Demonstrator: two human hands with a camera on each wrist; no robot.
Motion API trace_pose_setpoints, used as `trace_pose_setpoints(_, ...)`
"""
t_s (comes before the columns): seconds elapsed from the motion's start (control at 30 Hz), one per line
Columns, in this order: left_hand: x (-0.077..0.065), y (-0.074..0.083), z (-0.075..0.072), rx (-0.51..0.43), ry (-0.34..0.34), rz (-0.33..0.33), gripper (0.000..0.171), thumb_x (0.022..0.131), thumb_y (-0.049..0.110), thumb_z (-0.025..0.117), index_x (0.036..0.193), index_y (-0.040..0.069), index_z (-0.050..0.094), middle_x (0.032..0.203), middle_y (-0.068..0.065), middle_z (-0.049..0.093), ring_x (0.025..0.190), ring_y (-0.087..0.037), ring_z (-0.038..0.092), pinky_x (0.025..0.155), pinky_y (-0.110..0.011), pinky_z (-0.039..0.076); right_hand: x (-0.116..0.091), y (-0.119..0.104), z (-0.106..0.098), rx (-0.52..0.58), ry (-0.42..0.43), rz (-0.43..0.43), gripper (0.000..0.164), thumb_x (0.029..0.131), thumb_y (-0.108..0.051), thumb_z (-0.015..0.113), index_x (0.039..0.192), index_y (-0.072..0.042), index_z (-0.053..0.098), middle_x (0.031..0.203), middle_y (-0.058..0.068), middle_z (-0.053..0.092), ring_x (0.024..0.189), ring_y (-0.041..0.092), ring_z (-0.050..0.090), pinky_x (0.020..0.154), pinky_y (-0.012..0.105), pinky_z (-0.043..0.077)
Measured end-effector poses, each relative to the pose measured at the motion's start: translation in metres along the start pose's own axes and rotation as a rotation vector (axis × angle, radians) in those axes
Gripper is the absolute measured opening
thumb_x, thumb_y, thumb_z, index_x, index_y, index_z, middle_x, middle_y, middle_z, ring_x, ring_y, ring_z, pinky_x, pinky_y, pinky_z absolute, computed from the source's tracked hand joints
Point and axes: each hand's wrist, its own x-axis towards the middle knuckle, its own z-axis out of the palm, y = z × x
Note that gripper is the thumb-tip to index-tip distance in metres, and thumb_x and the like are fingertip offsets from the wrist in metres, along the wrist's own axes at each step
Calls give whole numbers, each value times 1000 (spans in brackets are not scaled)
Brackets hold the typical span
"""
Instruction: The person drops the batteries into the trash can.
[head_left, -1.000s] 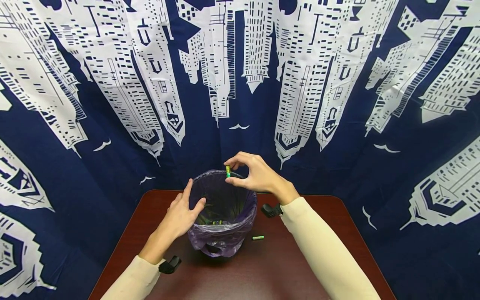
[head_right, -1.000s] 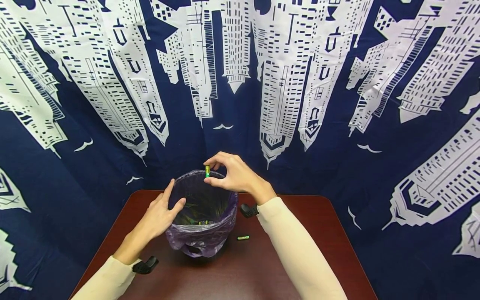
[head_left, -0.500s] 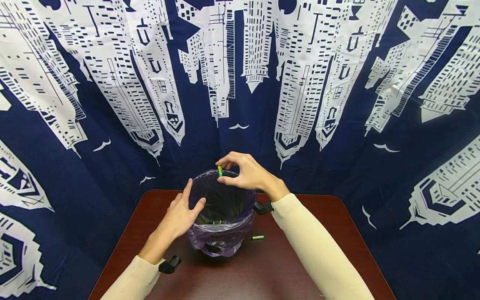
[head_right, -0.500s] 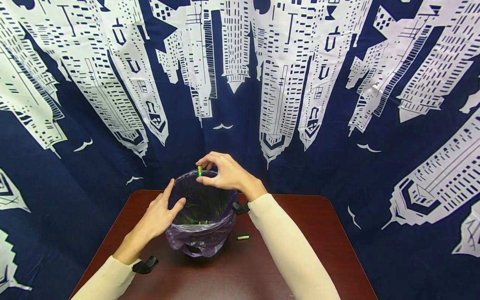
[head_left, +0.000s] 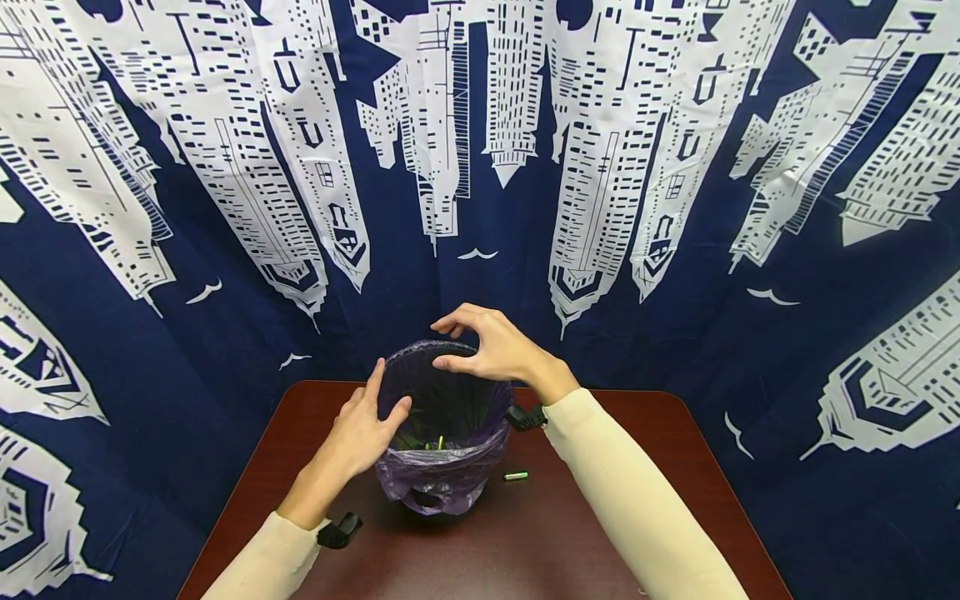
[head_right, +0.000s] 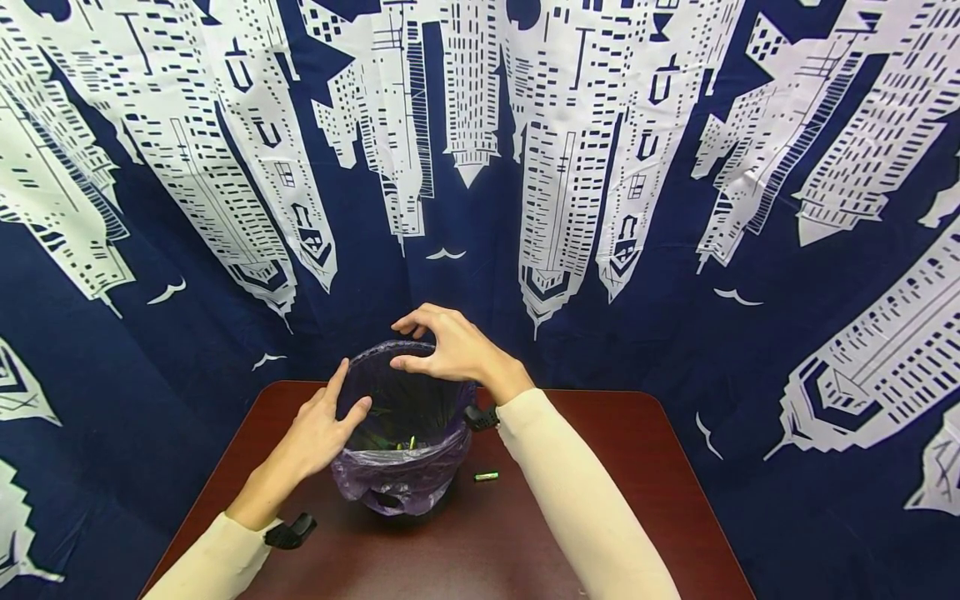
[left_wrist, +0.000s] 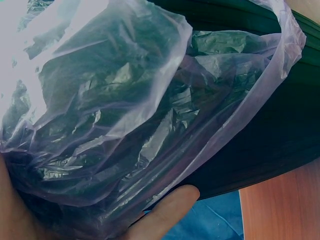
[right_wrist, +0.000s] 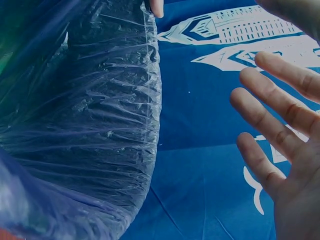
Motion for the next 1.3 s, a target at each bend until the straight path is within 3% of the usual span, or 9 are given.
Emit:
trace_pose_setpoints(0.4,-1,1,0,-2,-6,-2,96,117,58,58,190,19,8,176,-41,44,156,-67,54,128,-84,44,-10,-1,-5,-1,22,-29,50,97,-34,95,140,-12,82,135,8,82,118,24,78,112,45,63)
trace_pose_setpoints(0.67,0,0,2,2,-2,-7,97,117,60,58,190,19,8,176,-40,44,156,-67,55,127,-84,44,-22,5,-9,-2,41,-22,49,96,-32,96,140,-14,83,134,2,82,119,24,78,113,48,64)
trace_pose_setpoints(1.0,1,-2,2,-7,13,20,97,118,58,58,190,19,7,176,-40,45,157,-66,54,128,-83,44,-48,16,-14,15,76,9,45,98,-29,95,138,-14,83,134,4,82,120,30,80,110,48,64)
trace_pose_setpoints(1.3,0,-2,1,-12,7,15,96,118,58,58,190,18,7,177,-40,43,158,-66,53,129,-83,43,-74,30,-17,-4,100,58,43,97,-26,95,137,-18,84,133,1,83,118,22,79,110,44,65)
